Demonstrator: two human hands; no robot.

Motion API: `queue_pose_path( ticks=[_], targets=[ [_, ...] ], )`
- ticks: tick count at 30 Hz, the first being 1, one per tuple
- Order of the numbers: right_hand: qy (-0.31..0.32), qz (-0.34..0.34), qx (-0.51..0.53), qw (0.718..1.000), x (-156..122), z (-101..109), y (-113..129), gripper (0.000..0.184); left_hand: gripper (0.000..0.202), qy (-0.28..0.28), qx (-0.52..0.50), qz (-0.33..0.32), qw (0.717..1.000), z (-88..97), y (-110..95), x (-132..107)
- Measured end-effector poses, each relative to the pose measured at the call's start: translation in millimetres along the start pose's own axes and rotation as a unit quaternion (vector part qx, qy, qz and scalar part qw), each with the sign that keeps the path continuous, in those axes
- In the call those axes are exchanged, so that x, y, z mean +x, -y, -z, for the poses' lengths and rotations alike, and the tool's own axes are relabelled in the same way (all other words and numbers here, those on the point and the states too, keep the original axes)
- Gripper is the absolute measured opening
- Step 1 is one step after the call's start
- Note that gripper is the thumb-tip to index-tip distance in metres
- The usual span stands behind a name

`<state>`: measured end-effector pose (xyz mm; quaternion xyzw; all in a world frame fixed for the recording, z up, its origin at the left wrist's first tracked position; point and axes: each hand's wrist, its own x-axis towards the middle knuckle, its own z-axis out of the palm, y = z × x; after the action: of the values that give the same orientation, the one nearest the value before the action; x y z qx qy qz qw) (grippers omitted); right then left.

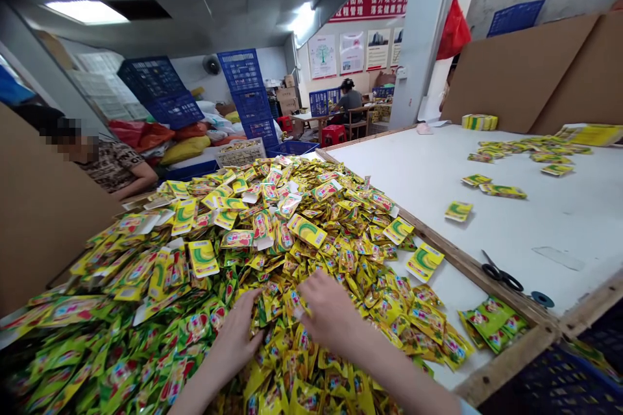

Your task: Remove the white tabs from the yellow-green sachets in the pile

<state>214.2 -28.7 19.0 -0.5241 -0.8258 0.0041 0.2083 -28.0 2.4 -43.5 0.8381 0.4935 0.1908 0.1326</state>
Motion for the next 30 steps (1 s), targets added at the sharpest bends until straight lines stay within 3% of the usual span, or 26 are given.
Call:
queue_pose_path(
  ticks=[3, 5, 7, 13, 18, 24, 30],
  targets=[
    [0.067, 0.038, -0.028, 0.997, 27, -44, 43, 0.038, 0.061, 0.004, -0.022, 0.004, 1.000, 5.4, 3, -6],
    [0.070, 0.030, -0.041, 0.996, 40, -60, 53, 0.045, 0.058, 0.018, -0.033, 0.007, 0.999, 13.7, 4, -11],
    [0.076, 0.031, -0.047, 0.996, 49, -65, 51, 0.038, 0.052, 0.031, -0.061, 0.020, 0.997, 22.9, 4, -15],
    [0.085, 0.052, -0.019, 0.995, 48, -57, 21, 0.020, 0.031, 0.016, -0.127, 0.060, 0.990, 40.6, -2, -8],
    [0.093, 0.059, 0.023, 0.994, 42, -51, -3, 0.021, 0.033, 0.008, -0.159, 0.083, 0.984, 33.3, 3, 10],
    [0.082, 0.045, 0.045, 0.995, 39, -50, 2, 0.020, 0.030, 0.003, -0.166, 0.082, 0.983, 9.4, 9, 25],
    [0.072, 0.031, 0.062, 0.995, 38, -52, 8, 0.031, 0.031, 0.004, -0.178, 0.080, 0.981, 4.2, 8, 26]
  ],
)
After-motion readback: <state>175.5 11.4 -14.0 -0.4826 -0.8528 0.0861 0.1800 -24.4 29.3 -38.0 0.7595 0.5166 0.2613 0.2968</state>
